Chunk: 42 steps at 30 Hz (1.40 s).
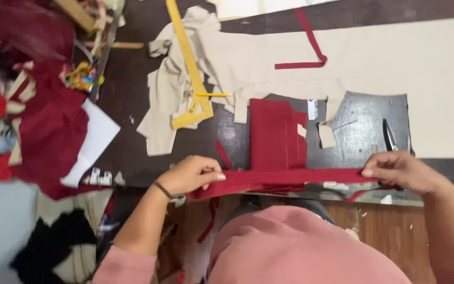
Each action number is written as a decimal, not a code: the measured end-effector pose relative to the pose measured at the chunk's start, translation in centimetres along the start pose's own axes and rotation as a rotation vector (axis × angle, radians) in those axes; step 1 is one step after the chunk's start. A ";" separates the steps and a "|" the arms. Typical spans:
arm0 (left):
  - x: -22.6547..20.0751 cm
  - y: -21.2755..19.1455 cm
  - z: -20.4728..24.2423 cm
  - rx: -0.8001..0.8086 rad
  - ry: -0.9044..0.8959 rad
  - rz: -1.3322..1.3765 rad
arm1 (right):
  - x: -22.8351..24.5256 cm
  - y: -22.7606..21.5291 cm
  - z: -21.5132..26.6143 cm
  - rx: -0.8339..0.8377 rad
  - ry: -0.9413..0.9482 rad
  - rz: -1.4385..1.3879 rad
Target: The person cuts a large piece of white paper on a table using scissors. They then pick up a stack of red fabric pieces from the floor, place them on the table, and use a pencil to mark the fabric.
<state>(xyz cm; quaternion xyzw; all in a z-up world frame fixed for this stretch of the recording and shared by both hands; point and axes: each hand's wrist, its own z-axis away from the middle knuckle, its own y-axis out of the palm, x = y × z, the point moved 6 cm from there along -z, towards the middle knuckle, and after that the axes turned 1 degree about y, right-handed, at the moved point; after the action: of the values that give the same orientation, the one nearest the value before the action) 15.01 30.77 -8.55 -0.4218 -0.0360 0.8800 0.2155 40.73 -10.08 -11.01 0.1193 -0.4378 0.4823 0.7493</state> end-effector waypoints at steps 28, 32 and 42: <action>18.7 13.6 -23.8 -0.963 -0.466 0.655 | -16.2 8.6 -21.7 -0.058 0.021 0.422; 19.1 15.0 -22.7 -1.002 -0.540 0.686 | -13.9 7.8 -20.1 0.029 0.204 0.363; 20.5 16.1 -25.2 -0.848 -0.553 0.370 | -19.5 14.0 -21.2 -0.019 0.391 0.141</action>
<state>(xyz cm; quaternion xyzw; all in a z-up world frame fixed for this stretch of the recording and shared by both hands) 17.19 21.61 -43.56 -0.2236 -0.3687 0.8897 -0.1501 37.64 -2.29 -41.92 -0.0145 -0.2956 0.5433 0.7857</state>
